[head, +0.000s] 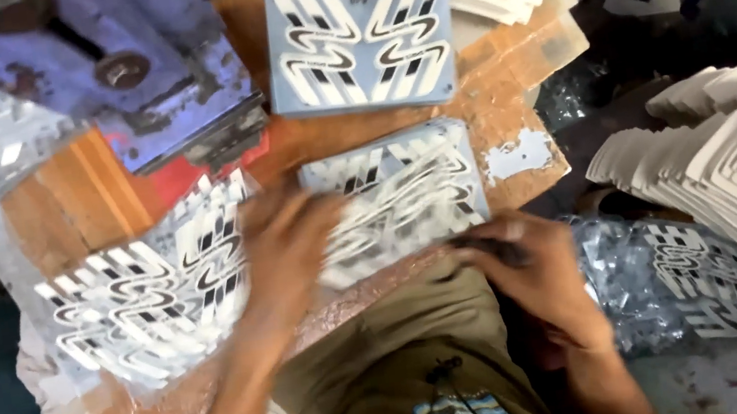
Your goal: Applying decorative decals to shoe upper components using an industrial pressing machine.
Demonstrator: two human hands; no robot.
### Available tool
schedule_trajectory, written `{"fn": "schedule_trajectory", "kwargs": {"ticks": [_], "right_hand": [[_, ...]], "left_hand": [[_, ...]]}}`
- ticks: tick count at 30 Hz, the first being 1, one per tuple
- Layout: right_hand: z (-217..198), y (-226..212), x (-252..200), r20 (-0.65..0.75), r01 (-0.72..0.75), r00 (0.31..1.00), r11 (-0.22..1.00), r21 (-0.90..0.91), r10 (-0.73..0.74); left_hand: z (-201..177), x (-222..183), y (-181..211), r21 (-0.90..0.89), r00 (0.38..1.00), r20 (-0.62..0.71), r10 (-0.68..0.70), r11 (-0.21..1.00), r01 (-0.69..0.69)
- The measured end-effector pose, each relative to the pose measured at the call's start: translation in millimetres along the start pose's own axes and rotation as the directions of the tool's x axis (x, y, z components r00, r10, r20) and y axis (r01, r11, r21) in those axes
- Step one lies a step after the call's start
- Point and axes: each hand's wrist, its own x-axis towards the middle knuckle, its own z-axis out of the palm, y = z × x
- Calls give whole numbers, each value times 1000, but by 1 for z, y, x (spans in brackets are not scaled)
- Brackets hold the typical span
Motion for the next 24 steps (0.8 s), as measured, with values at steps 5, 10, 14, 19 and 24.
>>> {"fn": "schedule_trajectory", "kwargs": {"ticks": [5, 10, 14, 19, 24], "right_hand": [[-12, 33, -29, -290, -100, 951, 994, 39, 107], [5, 5, 10, -449, 75, 885, 990, -118, -121], [5, 5, 21, -410, 44, 901, 971, -236, -141], [-9, 23, -6, -407, 76, 906, 991, -111, -116], [-2, 52, -21, -409, -81, 910, 996, -24, 65]], "left_hand": [[-87, -36, -46, 233, 901, 127, -415, 895, 380], [-5, 11, -8, 244, 975, 48, -217, 949, 199], [62, 38, 1, 112, 989, 95, -117, 988, 107], [73, 34, -1, -11, 984, 56, -169, 985, 170], [75, 33, -3, 25, 996, -19, -87, 996, 87]]}}
